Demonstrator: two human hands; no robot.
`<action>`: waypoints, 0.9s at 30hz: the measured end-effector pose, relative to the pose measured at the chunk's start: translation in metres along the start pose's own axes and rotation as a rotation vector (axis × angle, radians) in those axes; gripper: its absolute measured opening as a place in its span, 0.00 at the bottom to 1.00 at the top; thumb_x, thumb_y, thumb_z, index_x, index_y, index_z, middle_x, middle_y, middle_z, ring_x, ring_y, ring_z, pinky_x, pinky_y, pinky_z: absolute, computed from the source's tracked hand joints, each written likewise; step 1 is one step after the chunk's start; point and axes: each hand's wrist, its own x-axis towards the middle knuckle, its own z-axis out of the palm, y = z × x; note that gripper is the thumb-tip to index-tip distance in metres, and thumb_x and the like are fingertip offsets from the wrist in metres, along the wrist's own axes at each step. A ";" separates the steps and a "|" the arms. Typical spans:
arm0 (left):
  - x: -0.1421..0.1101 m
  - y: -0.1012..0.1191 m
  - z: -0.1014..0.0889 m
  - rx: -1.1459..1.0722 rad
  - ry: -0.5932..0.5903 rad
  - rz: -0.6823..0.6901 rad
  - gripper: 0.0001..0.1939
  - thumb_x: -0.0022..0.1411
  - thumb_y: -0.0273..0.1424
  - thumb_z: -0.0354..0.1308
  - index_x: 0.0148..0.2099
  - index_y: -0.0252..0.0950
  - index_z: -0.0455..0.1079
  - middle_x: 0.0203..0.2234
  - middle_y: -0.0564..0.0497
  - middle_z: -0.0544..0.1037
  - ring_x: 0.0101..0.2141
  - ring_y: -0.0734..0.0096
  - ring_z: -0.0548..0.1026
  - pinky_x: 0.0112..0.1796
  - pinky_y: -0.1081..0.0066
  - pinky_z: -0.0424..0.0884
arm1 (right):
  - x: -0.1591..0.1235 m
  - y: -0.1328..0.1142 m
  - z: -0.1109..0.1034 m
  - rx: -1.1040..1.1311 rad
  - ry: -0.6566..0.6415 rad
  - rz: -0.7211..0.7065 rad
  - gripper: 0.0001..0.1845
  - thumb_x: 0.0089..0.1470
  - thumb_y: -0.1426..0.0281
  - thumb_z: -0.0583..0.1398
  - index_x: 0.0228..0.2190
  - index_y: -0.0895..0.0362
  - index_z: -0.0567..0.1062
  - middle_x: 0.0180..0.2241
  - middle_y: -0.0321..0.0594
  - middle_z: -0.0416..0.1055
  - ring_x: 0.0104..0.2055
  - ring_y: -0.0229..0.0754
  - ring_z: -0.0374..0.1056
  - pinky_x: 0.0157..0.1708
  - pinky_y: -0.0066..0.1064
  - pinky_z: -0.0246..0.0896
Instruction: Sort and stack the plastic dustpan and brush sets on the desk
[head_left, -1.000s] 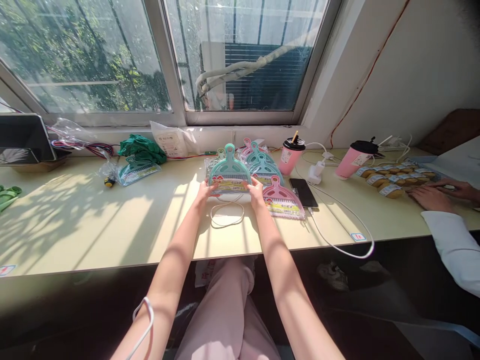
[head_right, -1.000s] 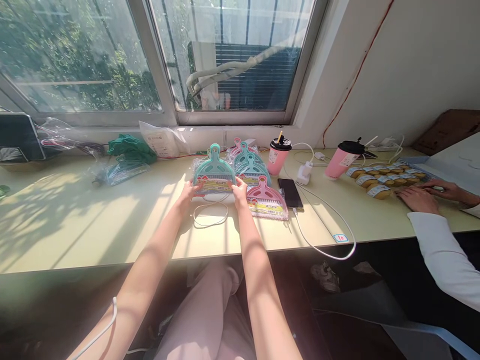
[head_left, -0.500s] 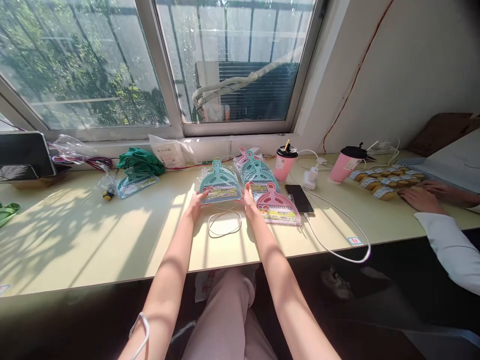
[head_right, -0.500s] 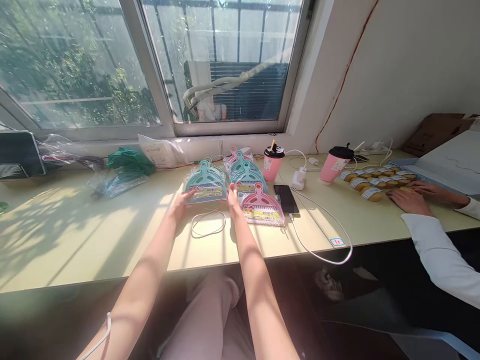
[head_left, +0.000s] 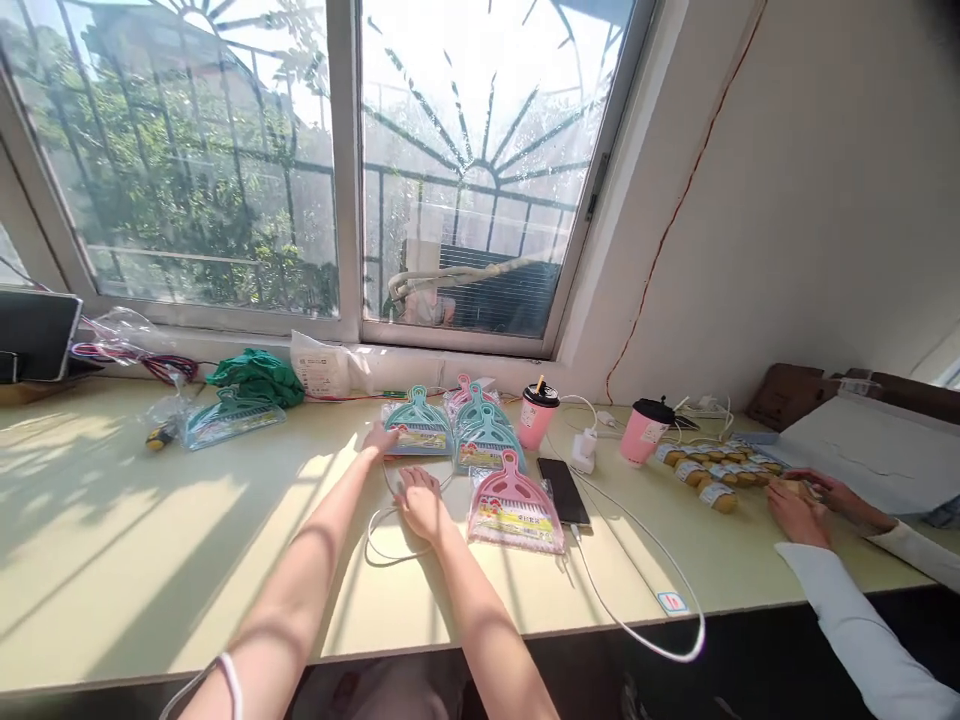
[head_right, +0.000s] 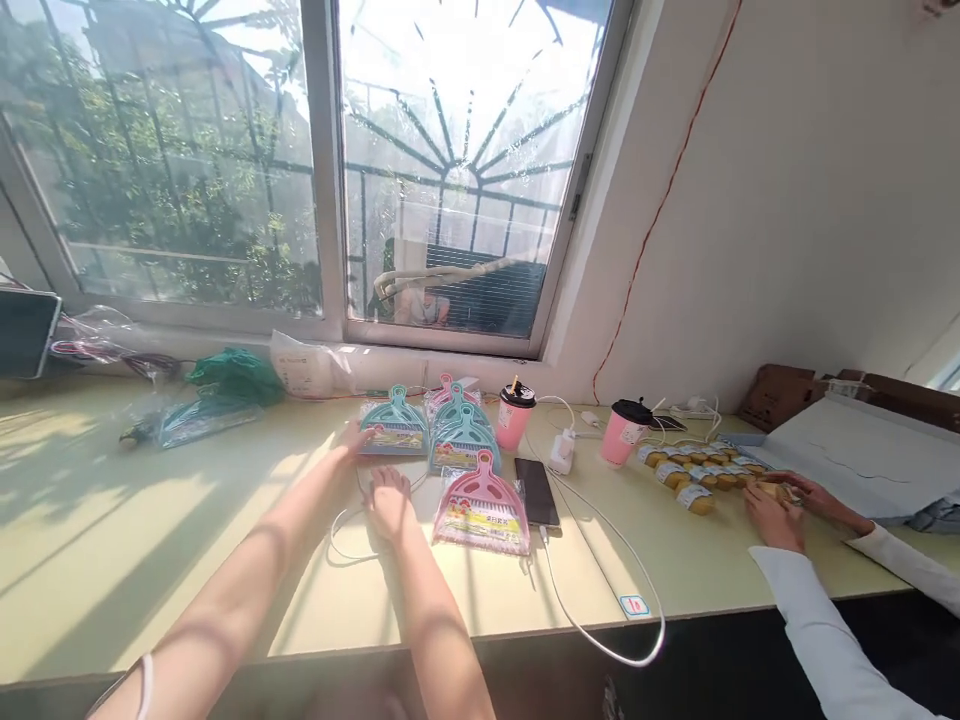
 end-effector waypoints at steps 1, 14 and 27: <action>-0.003 0.004 -0.002 0.109 0.098 -0.076 0.25 0.54 0.43 0.68 0.52 0.40 0.72 0.38 0.39 0.81 0.50 0.36 0.78 0.49 0.43 0.74 | -0.001 0.000 0.000 -0.010 -0.015 0.005 0.29 0.65 0.68 0.58 0.65 0.44 0.71 0.63 0.46 0.75 0.69 0.56 0.66 0.67 0.52 0.64; -0.049 -0.054 -0.189 0.961 0.485 -0.190 0.35 0.67 0.25 0.45 0.74 0.17 0.56 0.74 0.22 0.54 0.77 0.41 0.45 0.71 0.40 0.46 | -0.007 0.008 0.000 0.055 -0.019 -0.013 0.20 0.67 0.71 0.58 0.58 0.54 0.77 0.59 0.49 0.77 0.66 0.54 0.69 0.66 0.43 0.58; -0.093 -0.083 -0.222 1.030 0.224 -0.149 0.16 0.68 0.30 0.52 0.47 0.30 0.80 0.51 0.27 0.81 0.57 0.39 0.76 0.58 0.50 0.69 | -0.001 0.014 0.002 0.074 0.023 -0.003 0.16 0.65 0.78 0.58 0.44 0.52 0.84 0.53 0.44 0.81 0.61 0.50 0.73 0.63 0.40 0.56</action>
